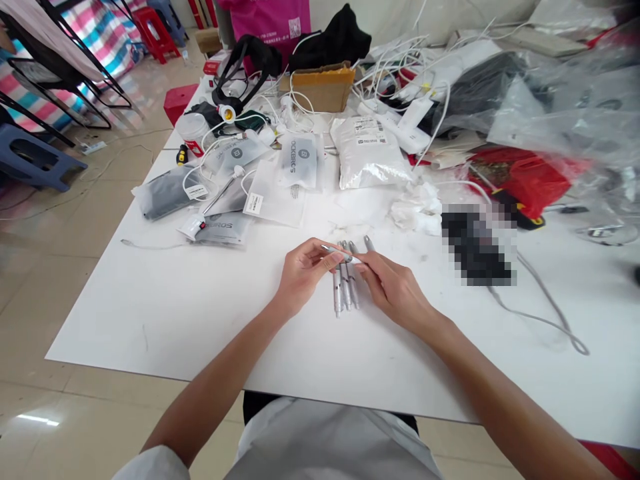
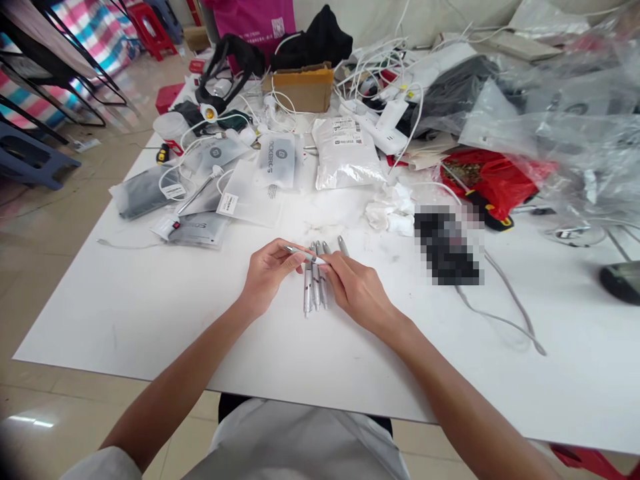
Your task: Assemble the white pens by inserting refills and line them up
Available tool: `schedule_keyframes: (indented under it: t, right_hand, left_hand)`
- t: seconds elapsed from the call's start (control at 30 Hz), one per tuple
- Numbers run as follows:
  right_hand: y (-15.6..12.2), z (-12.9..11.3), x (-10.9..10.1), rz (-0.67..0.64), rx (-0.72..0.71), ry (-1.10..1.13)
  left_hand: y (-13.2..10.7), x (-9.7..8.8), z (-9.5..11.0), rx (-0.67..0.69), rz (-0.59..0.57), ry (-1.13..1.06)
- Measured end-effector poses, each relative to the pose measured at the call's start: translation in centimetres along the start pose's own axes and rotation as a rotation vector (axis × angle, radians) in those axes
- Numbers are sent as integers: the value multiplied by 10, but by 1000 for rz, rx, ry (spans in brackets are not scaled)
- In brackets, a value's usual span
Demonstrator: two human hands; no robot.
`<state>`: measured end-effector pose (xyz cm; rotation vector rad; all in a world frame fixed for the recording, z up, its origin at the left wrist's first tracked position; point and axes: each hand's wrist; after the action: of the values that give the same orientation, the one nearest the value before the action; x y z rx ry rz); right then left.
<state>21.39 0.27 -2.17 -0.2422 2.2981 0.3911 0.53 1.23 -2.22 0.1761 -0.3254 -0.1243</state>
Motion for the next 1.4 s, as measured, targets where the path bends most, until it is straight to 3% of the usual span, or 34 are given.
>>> schedule_keyframes:
  t: [0.23,0.43,0.77,1.03,1.23,1.4]
  right_hand:
    - [-1,14,7,99,-2,-27]
    - [0,11,4,193,37,-35]
    - [4,12,-1,277,-76,-88]
    - [5,15,-2,247,-104,-103]
    - [7,14,-4,277,-83,-78]
    - [9,14,-5,281,-89,-77]
  left_hand:
    - [-2,5,-2,-29,23,-28]
    - [4,0,1,-36,61,-43]
    - [6,-4,4,-44,166,-92]
    - [6,-3,1,-57,85,-87]
    - [8,-7,1,20,194,-110]
    - [8,-7,4,13,171,-104]
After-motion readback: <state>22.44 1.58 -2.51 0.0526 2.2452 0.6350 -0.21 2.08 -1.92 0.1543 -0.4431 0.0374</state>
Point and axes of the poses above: each hand's wrist, its own y-axis towards the middle knuckle, its own x-axis out of the palm, z = x × y, and after that the axes turned 13 degrees about x, right-handed
